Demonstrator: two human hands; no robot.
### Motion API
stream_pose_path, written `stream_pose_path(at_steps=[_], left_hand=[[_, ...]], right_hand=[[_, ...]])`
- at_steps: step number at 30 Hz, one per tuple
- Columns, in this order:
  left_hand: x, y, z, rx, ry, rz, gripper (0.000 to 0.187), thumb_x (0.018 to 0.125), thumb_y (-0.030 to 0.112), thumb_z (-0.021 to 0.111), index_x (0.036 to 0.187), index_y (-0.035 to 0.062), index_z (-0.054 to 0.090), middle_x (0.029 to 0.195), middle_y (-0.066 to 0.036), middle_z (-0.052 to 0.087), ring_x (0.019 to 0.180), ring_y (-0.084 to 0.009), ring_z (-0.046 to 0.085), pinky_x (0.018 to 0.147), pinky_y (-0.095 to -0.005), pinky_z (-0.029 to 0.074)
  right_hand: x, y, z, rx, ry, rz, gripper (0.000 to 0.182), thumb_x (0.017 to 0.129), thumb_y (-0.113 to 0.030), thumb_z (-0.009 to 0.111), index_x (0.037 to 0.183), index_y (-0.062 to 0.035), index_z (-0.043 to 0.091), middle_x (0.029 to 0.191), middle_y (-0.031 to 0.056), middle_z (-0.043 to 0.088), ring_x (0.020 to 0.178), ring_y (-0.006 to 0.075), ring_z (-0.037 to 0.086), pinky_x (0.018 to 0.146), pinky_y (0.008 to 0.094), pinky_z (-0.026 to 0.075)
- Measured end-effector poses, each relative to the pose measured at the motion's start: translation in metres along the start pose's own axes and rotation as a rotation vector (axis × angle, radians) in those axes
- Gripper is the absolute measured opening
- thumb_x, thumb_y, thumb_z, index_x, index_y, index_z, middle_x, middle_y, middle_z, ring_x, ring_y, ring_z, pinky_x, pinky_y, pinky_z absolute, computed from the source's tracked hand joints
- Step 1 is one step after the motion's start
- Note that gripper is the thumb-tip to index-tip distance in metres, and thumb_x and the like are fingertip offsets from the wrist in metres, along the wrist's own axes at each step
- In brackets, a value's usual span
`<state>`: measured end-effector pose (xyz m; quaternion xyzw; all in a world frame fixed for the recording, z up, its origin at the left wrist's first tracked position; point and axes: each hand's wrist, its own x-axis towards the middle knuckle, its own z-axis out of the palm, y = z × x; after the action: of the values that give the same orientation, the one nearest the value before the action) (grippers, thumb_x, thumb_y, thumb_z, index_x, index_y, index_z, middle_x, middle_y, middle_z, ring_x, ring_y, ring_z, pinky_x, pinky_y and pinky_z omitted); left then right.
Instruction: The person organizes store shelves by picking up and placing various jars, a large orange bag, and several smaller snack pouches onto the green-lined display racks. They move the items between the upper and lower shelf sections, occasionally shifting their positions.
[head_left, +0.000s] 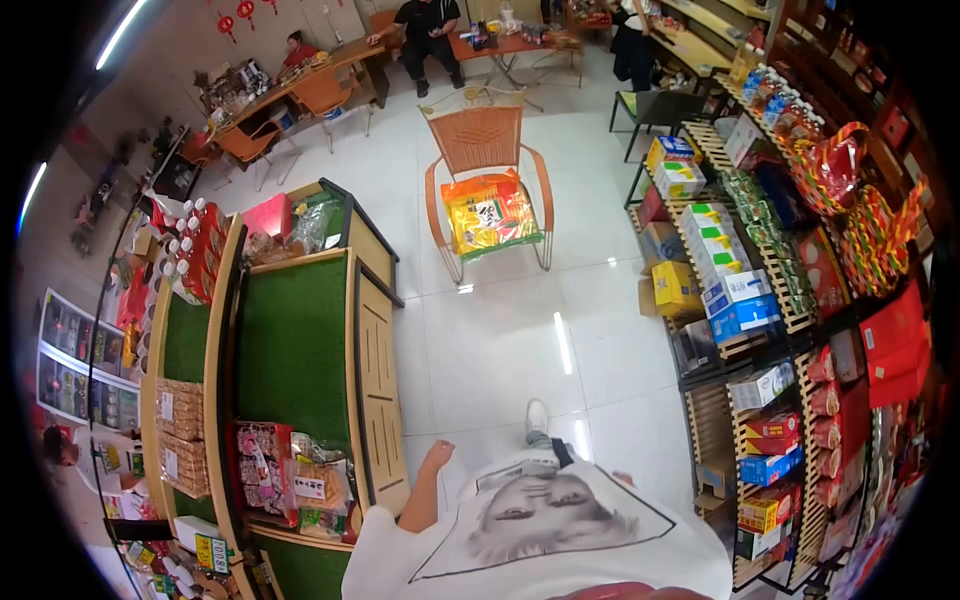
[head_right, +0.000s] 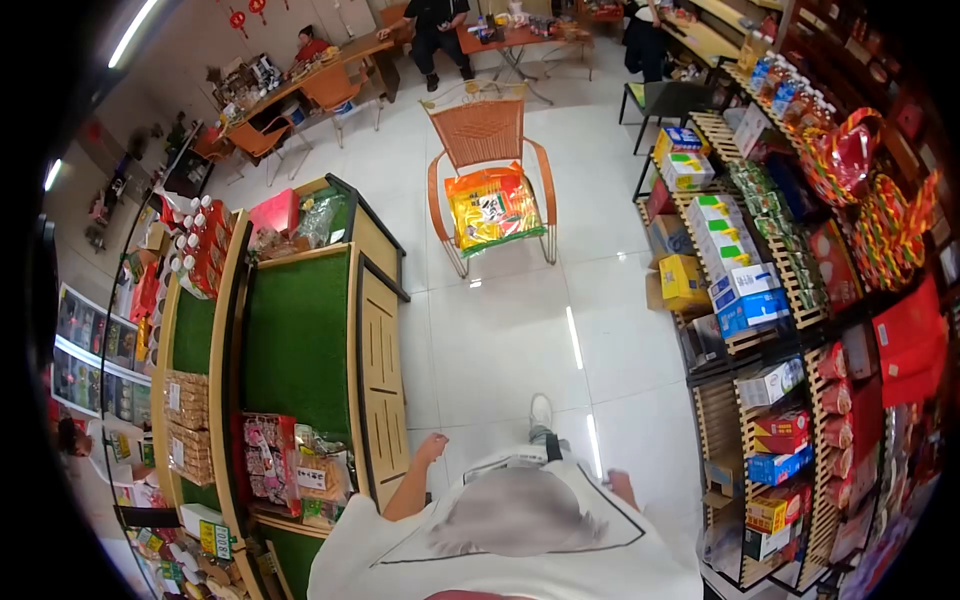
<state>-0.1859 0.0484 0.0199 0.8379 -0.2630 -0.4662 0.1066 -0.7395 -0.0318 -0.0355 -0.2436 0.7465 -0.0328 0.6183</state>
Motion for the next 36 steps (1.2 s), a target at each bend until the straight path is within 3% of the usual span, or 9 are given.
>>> stream_pose_path(at_steps=[3, 9, 12, 17, 21, 26, 27, 31, 36], left_hand=[[0.008, 0.037, -0.025, -0.017, -0.104, -0.086, 0.042, 0.090, 0.035, 0.054, 0.123, 0.0088, 0.059, 0.115, -0.012, 0.063, 0.094, -0.0284, 0.064, 0.070, -0.0426, 0.054], [0.060, 0.065, -0.045, -0.063, -0.250, -0.377, 0.047, 0.091, 0.042, 0.051, 0.131, 0.0175, 0.052, 0.121, -0.006, 0.059, 0.091, -0.0267, 0.064, 0.069, -0.0473, 0.051], [0.058, 0.098, -0.065, -0.202, -0.146, -0.383, 0.055, 0.089, 0.041, 0.053, 0.129, 0.0038, 0.053, 0.111, -0.014, 0.063, 0.084, -0.0281, 0.064, 0.067, -0.0486, 0.052], [0.142, 0.072, -0.078, -0.331, -0.256, -0.533, 0.059, 0.090, 0.043, 0.049, 0.137, 0.0070, 0.047, 0.130, -0.012, 0.055, 0.098, -0.0315, 0.063, 0.076, -0.0527, 0.052], [0.202, 0.066, -0.102, -0.505, -0.343, -0.518, 0.063, 0.091, 0.046, 0.048, 0.142, 0.0093, 0.041, 0.137, -0.011, 0.050, 0.104, -0.0330, 0.062, 0.079, -0.0527, 0.051], [0.268, 0.140, -0.173, -0.374, -0.268, -0.743, 0.066, 0.089, 0.050, 0.050, 0.143, 0.0131, 0.041, 0.134, -0.012, 0.053, 0.098, -0.0307, 0.062, 0.073, -0.0499, 0.050], [0.277, 0.162, -0.182, -0.388, -0.194, -0.671, 0.065, 0.089, 0.050, 0.050, 0.142, 0.0137, 0.042, 0.131, -0.013, 0.055, 0.096, -0.0297, 0.062, 0.071, -0.0496, 0.050], [0.316, 0.271, -0.233, -0.364, -0.135, -0.444, 0.061, 0.088, 0.046, 0.054, 0.131, 0.0027, 0.054, 0.116, -0.018, 0.063, 0.095, -0.0284, 0.062, 0.072, -0.0444, 0.051], [0.446, 0.311, -0.193, -0.355, 0.063, -0.112, 0.049, 0.087, 0.038, 0.060, 0.118, -0.0007, 0.062, 0.104, -0.017, 0.067, 0.096, -0.0292, 0.063, 0.084, -0.0362, 0.050]], right_hand=[[0.050, -0.105, 0.002, 0.105, 0.002, -0.075, 0.034, 0.089, -0.023, 0.055, 0.115, -0.0010, 0.056, 0.091, 0.0200, 0.065, 0.072, 0.0275, 0.065, 0.055, 0.0400, 0.055], [0.020, -0.358, 0.027, 0.178, -0.071, -0.505, 0.042, 0.093, -0.036, 0.056, 0.122, -0.0056, 0.053, 0.101, 0.0147, 0.068, 0.079, 0.0239, 0.067, 0.064, 0.0354, 0.054], [0.034, -0.417, 0.044, 0.084, -0.077, -0.476, 0.046, 0.093, -0.039, 0.057, 0.125, -0.0069, 0.051, 0.108, 0.0152, 0.066, 0.086, 0.0260, 0.067, 0.070, 0.0381, 0.055], [0.088, -0.418, 0.061, -0.049, -0.060, -0.140, 0.047, 0.091, -0.038, 0.059, 0.125, -0.0066, 0.054, 0.108, 0.0160, 0.067, 0.087, 0.0276, 0.068, 0.073, 0.0373, 0.055], [0.186, -0.362, 0.052, -0.538, -0.207, -0.458, 0.044, 0.088, -0.033, 0.061, 0.122, -0.0050, 0.059, 0.106, 0.0169, 0.067, 0.086, 0.0296, 0.069, 0.073, 0.0400, 0.056], [0.268, -0.418, 0.055, -1.035, -0.239, -0.807, 0.041, 0.091, -0.031, 0.056, 0.121, -0.0033, 0.058, 0.102, 0.0156, 0.067, 0.086, 0.0328, 0.069, 0.069, 0.0481, 0.056], [0.289, -0.440, 0.056, -1.074, -0.231, -0.851, 0.040, 0.092, -0.030, 0.055, 0.121, -0.0029, 0.058, 0.101, 0.0153, 0.067, 0.086, 0.0334, 0.069, 0.069, 0.0498, 0.056], [0.183, -0.640, 0.128, -0.143, -0.090, -0.088, 0.043, 0.088, -0.035, 0.061, 0.120, -0.0071, 0.057, 0.099, 0.0147, 0.068, 0.075, 0.0248, 0.068, 0.066, 0.0390, 0.056], [0.199, -0.806, 0.184, -0.404, -0.196, -0.271, 0.043, 0.090, -0.041, 0.058, 0.119, -0.0088, 0.056, 0.098, 0.0123, 0.068, 0.072, 0.0216, 0.066, 0.061, 0.0350, 0.053]])
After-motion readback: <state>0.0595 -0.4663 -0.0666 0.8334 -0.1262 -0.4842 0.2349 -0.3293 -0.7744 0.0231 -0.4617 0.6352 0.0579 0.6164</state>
